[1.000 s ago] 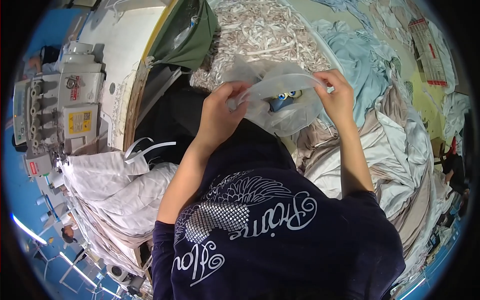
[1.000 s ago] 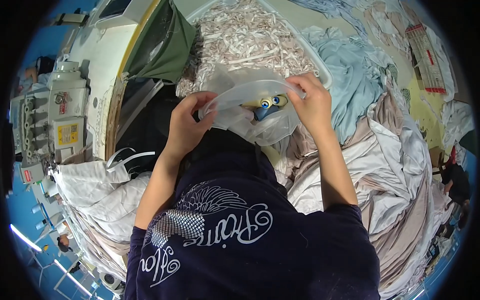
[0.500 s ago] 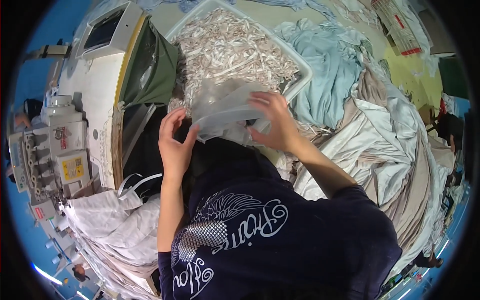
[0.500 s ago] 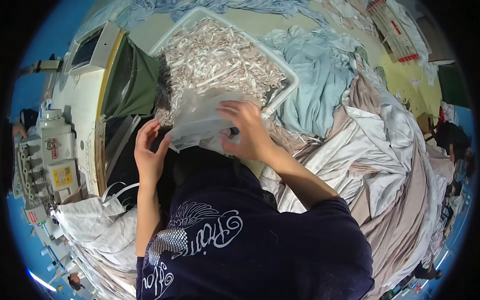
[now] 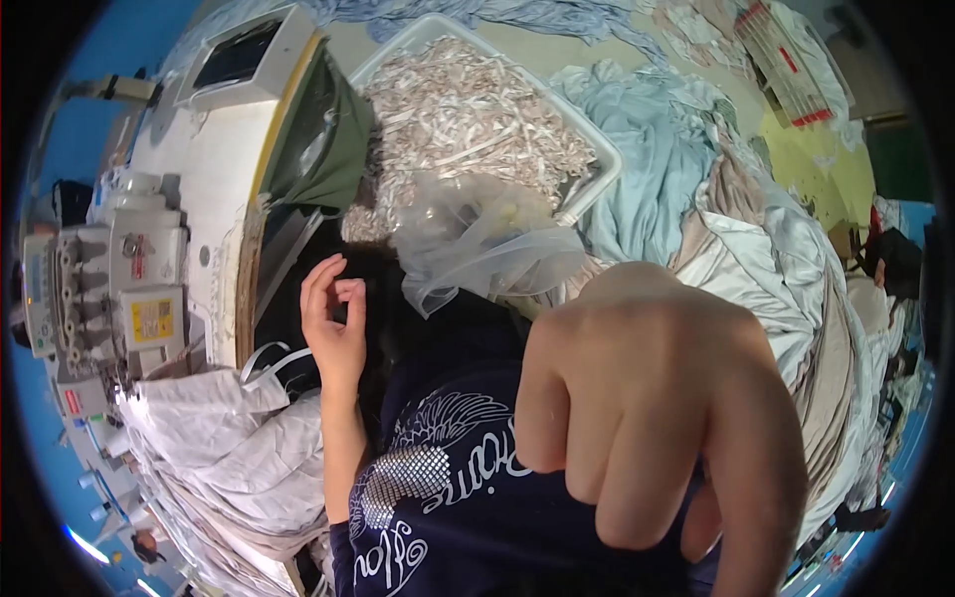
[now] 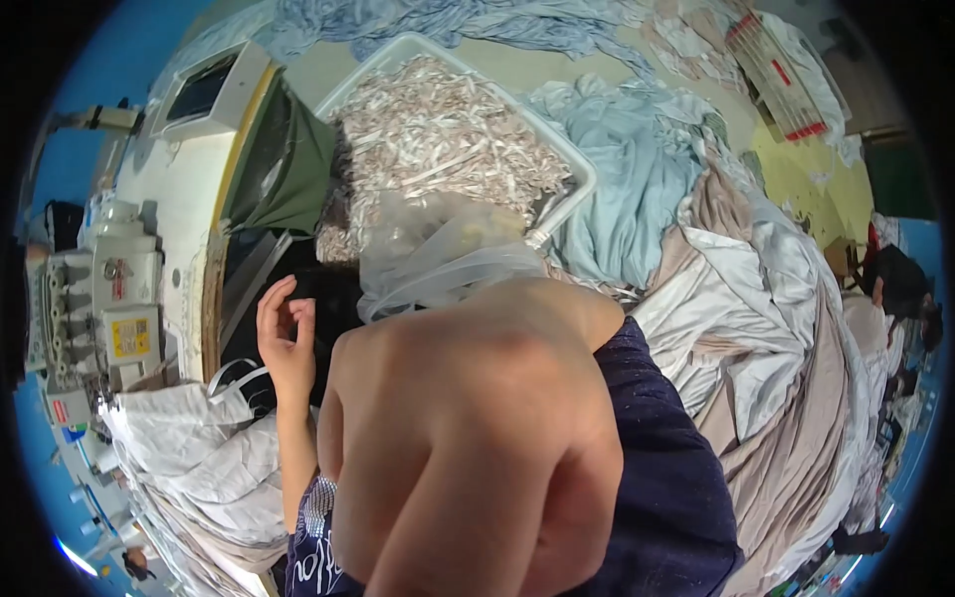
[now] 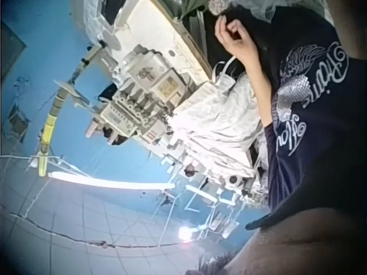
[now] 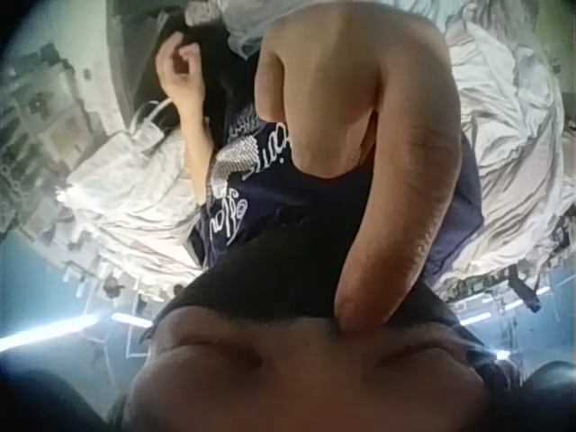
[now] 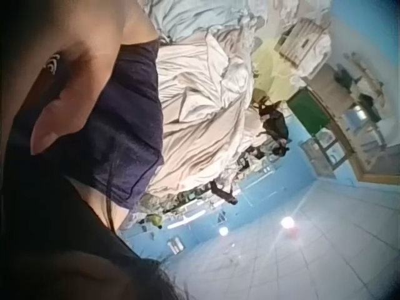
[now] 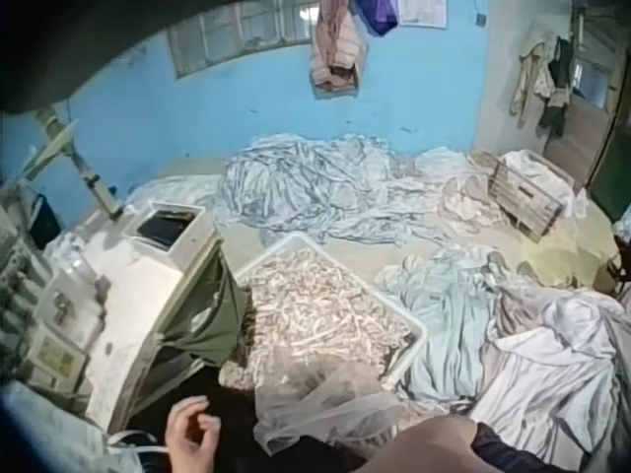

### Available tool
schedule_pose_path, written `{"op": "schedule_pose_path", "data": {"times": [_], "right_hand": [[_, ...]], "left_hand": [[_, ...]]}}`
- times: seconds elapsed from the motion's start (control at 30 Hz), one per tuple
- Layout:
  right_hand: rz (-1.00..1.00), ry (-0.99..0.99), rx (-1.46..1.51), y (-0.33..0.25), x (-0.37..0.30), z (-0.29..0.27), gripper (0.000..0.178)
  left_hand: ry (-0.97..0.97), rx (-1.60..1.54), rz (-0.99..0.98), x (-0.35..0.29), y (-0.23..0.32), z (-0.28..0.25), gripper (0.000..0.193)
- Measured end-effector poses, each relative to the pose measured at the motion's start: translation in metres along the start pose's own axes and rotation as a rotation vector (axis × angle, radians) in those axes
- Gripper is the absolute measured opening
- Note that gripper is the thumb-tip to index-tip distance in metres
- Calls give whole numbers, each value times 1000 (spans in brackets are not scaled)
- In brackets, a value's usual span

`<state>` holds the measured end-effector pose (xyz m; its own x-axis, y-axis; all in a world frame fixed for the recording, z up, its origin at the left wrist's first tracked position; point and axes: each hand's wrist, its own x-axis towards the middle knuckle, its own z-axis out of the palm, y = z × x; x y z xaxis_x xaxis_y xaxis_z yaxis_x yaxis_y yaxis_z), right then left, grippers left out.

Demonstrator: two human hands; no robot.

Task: Sewing pieces of white fabric together using an industrial sewing machine to create pillow casings.

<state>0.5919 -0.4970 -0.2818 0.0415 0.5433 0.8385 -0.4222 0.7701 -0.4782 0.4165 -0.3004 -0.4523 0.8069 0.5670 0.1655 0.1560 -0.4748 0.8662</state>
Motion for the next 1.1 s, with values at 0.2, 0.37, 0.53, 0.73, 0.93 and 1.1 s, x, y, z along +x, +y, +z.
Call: {"op": "schedule_pose_path", "data": {"times": [0.2, 0.37, 0.53, 0.73, 0.93, 1.1], "right_hand": [[17, 116, -84, 8, -19, 9, 12], [33, 308, -228, 3, -49, 16, 13], [40, 503, -393, -20, -87, 7, 16], [197, 589, -650, 15, -71, -67, 27], [1039, 589, -1449, 82, -223, -136, 49], [1550, 101, -1175, 155, -268, -87, 63]], "left_hand": [[40, -45, -65, -17, -14, -13, 31], [76, -49, -99, -32, -26, -23, 31], [124, 12, -79, -41, -25, -32, 29], [209, 147, -8, -51, -22, -45, 24], [273, 537, 280, -60, -11, -63, 20], [278, 442, 233, -50, 15, -67, 21]]}}
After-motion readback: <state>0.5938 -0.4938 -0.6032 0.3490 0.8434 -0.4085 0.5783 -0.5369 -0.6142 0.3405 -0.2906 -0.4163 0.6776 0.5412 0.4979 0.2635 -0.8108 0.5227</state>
